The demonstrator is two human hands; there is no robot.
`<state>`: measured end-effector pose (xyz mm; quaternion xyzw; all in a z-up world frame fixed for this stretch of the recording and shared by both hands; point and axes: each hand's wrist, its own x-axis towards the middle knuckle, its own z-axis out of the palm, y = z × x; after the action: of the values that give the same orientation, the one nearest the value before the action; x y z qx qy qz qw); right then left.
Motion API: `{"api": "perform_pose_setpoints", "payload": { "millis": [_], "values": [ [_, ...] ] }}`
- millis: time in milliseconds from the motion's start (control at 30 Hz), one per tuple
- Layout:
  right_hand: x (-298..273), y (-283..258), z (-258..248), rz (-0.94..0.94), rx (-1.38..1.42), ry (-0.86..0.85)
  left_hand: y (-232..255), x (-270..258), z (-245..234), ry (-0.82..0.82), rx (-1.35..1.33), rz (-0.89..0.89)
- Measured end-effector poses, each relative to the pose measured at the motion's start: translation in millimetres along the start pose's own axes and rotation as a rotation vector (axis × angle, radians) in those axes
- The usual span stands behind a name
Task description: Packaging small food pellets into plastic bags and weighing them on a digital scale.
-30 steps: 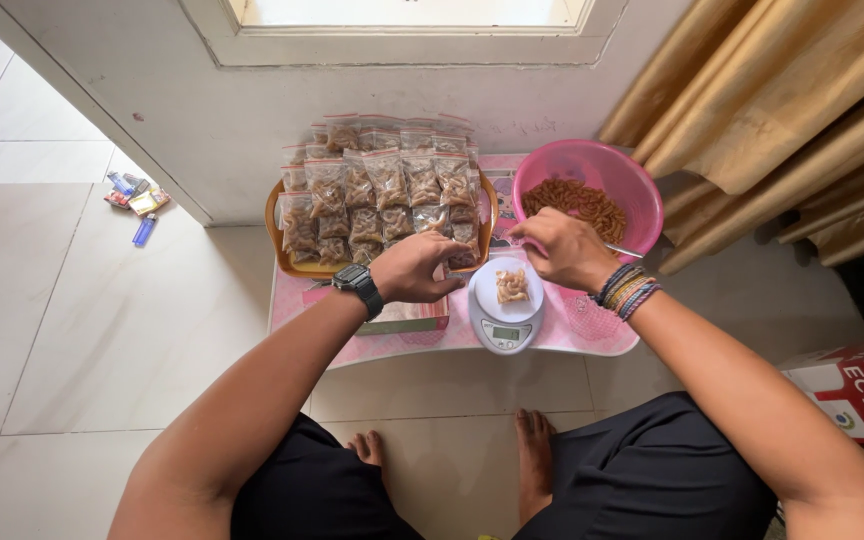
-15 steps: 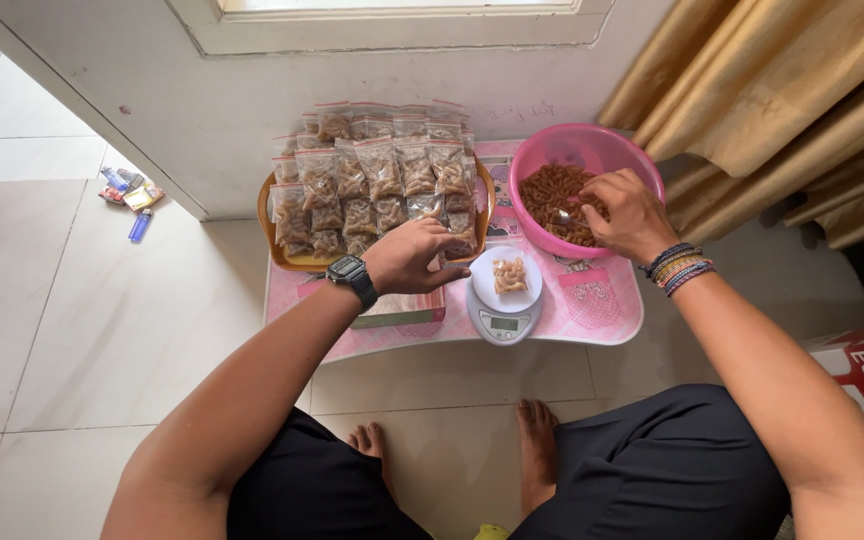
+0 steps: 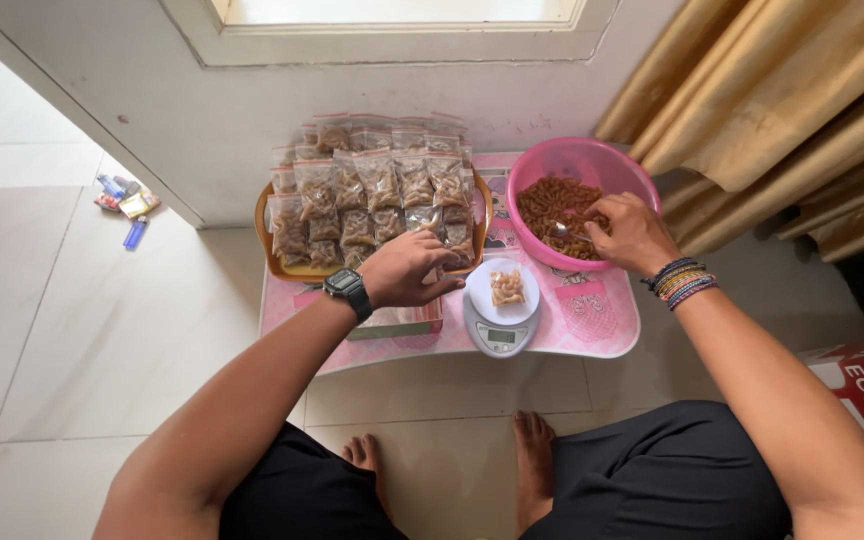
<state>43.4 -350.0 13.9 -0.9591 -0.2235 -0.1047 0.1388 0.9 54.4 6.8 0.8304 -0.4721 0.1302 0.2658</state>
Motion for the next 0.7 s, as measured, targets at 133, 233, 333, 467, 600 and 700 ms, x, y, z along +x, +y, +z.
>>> {"api": "perform_pose_setpoints", "payload": {
  "millis": [133,233,333,467,600,700],
  "values": [
    [-3,-2,6,0.074,-0.001,-0.086,-4,0,4,-0.003,0.019,-0.008],
    [-2,-6,10,0.016,-0.048,-0.097,-4,-1,4,-0.008,0.027,-0.033],
    [1,-15,6,0.053,-0.019,-0.17,-9,-3,7,-0.043,0.034,-0.045],
    [1,-19,3,0.074,0.001,-0.206,-15,-6,14,-0.069,0.067,-0.044],
    [1,-24,0,0.082,0.013,-0.226,-12,-6,12,-0.072,0.095,-0.051],
    [0,-18,3,0.092,0.007,-0.231,-1,-4,2,-0.07,0.11,-0.047]
  ]
}}
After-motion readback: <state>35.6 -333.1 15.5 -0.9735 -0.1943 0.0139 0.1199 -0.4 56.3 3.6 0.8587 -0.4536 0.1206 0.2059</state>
